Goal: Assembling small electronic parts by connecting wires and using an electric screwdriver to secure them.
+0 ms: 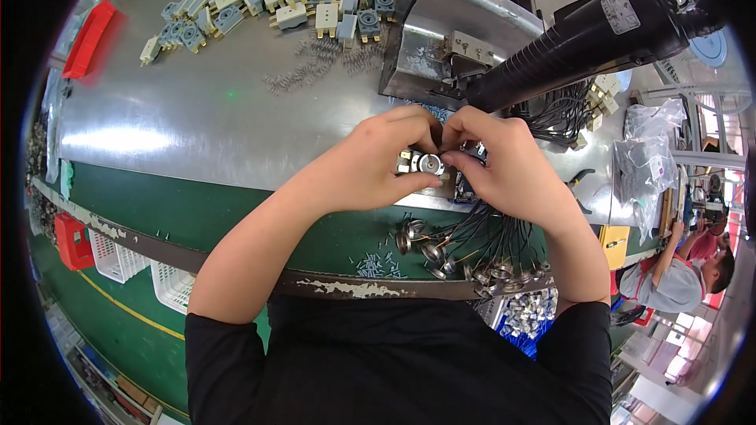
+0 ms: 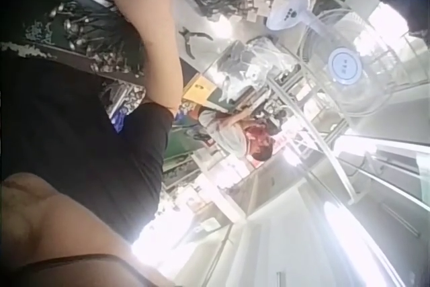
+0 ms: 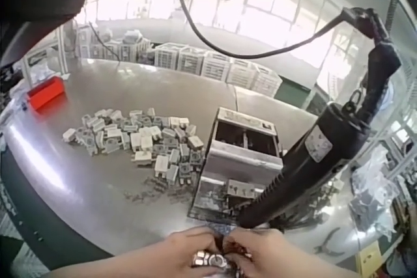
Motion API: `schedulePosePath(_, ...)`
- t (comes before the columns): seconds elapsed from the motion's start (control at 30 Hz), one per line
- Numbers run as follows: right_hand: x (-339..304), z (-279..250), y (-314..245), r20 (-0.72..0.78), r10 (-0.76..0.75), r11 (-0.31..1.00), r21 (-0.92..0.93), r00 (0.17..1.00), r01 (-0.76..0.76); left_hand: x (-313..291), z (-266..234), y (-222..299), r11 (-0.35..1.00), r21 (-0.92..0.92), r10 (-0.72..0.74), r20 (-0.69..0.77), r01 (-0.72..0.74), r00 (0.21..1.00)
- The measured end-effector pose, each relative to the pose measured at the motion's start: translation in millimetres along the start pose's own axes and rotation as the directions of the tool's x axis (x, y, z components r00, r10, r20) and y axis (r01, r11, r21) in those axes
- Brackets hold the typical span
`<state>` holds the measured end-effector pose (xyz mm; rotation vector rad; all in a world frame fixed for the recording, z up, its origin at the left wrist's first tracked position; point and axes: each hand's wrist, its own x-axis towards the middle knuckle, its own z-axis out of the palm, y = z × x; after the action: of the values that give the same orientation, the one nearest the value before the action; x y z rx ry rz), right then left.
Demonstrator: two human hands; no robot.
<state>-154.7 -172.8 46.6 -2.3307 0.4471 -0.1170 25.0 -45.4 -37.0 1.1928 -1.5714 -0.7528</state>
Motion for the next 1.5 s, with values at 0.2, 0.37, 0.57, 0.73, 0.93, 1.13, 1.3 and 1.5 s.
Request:
schedulePosePath(0.2, -6, 7, -1, -0.053, -0.006, 0.999, -0.053, 0.999, 0.003, 0, 1, 1, 1.000, 0.001, 0.015, -0.016, -0.015, 1.000)
schedulePosePath(0.37, -12, 13, 9, -0.186, -0.211, 0.951, -0.264, 0.960, 0.158, -3, 2, -2, 1.000, 0.001, 0.020, -0.029, -0.020, 0.999)
schedulePosePath(0.57, -34, -29, 37, -0.759, -0.250, 0.913, 0.023, 0.601, 0.408, 3, -1, 2, 0.999, -0.051, 0.002, -0.004, -0.002, 1.000)
schedulePosePath(0.73, 30, -37, 13, -0.551, -0.202, 0.689, 0.508, 0.810, 0.517, 3, -3, 2, 0.999, -0.043, -0.016, 0.013, 0.017, 1.000)
schedulePosePath(0.93, 50, -48, 15, -0.300, -0.327, 0.456, 0.780, 0.896, 0.428, 2, 0, 2, 0.998, -0.060, 0.007, -0.016, -0.008, 1.000)
schedulePosePath(1.13, 69, -58, -20, -0.543, -0.280, 0.413, 0.676, 0.792, 0.610, 1, 2, 1, 0.997, -0.068, -0.024, -0.013, 0.023, 1.000)
schedulePosePath(1.3, 76, -63, 2, -0.668, -0.162, 0.469, 0.596, 0.727, 0.652, 2, 2, 5, 0.997, -0.073, -0.039, -0.014, 0.038, 0.999)
schedulePosePath(1.5, 82, -56, 9, -0.675, -0.168, 0.447, 0.597, 0.719, 0.666, 1, 1, 0, 0.998, -0.064, -0.003, -0.016, 0.002, 1.000)
